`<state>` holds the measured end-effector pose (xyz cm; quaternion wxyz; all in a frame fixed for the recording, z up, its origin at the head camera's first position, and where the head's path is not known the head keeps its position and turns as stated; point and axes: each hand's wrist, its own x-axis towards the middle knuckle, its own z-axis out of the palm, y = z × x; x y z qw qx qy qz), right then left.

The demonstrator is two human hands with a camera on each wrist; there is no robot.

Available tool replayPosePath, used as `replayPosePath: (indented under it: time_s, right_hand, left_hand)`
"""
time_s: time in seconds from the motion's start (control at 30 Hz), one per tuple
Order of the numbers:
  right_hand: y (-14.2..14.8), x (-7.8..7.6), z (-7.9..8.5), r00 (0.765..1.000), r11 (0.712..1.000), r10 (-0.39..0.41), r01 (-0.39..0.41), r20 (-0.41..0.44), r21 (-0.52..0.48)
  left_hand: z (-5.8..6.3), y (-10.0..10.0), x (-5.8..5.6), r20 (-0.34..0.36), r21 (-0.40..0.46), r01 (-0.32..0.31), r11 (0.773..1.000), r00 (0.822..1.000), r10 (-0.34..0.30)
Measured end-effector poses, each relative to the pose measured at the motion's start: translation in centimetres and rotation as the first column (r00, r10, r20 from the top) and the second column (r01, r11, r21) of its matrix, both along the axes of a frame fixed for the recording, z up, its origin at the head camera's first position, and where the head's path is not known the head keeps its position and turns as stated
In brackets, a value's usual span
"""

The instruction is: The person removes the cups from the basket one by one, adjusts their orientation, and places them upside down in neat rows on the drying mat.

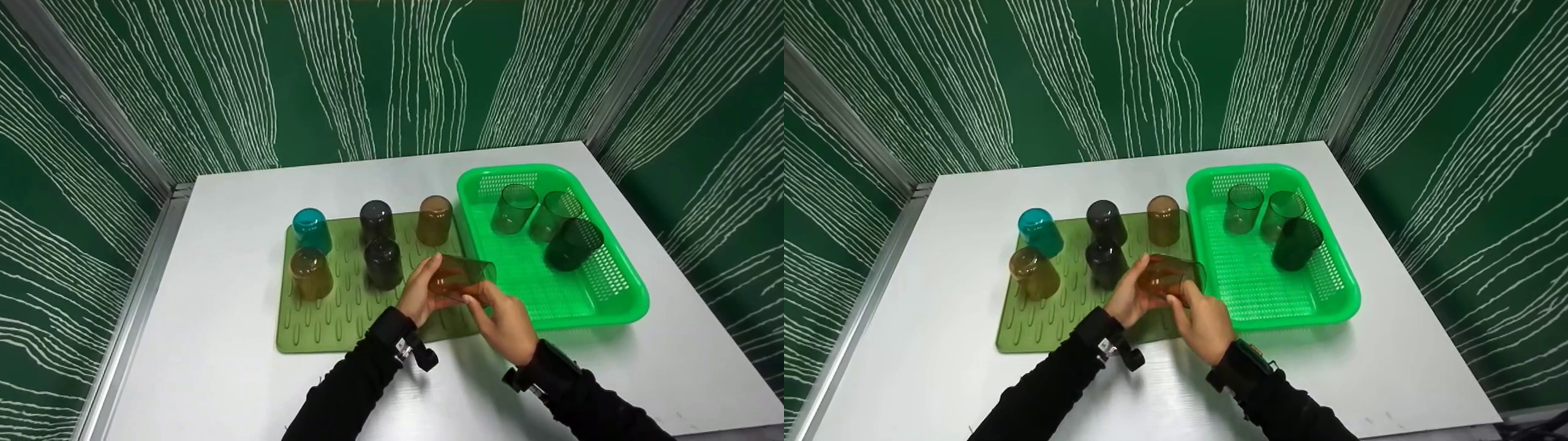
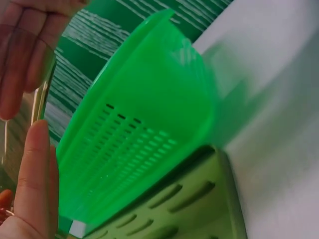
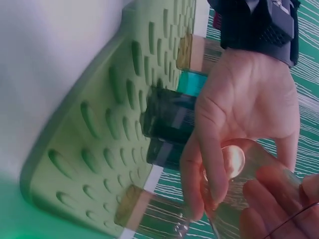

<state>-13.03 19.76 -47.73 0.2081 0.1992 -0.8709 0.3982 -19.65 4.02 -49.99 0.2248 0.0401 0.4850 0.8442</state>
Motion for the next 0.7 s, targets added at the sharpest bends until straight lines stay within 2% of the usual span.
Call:
replayPosePath:
  time_s: [0.13, 0.3, 0.47, 0.6, 0.7]
  right_hand:
    - [-0.3, 0.0, -0.5, 1.0, 1.0, 0.0, 0.0, 0.028, 0.004]
    - [-0.5, -0.1, -1.0, 0.998, 1.0, -0.001, 0.001, 0.065, -0.009]
    - [-0.6, -0.5, -1.5, 0.998, 1.0, 0.011, -0.011, 0.066, -0.01]
    - [-0.6, -0.6, -1.6, 0.997, 1.0, 0.009, -0.008, 0.076, -0.012]
    - [-0.6, -0.6, -1.5, 0.995, 1.0, 0.018, -0.016, 0.098, -0.02]
  left_hand:
    - [-0.1, -0.8, -0.4, -0.023, -0.057, 0.005, 0.998, 1.0, -0.006]
    - [0.2, -1.4, -0.8, -0.059, -0.139, -0.021, 0.99, 0.998, 0.013]
    - [0.9, -1.8, -1.2, -0.127, -0.251, -0.06, 0.966, 0.991, 0.028]
    - [1.6, -2.3, -1.7, -0.228, -0.334, -0.096, 0.938, 0.974, 0.019]
    - [2.2, -2.6, -2.0, -0.314, -0.375, -0.119, 0.919, 0.949, -0.005]
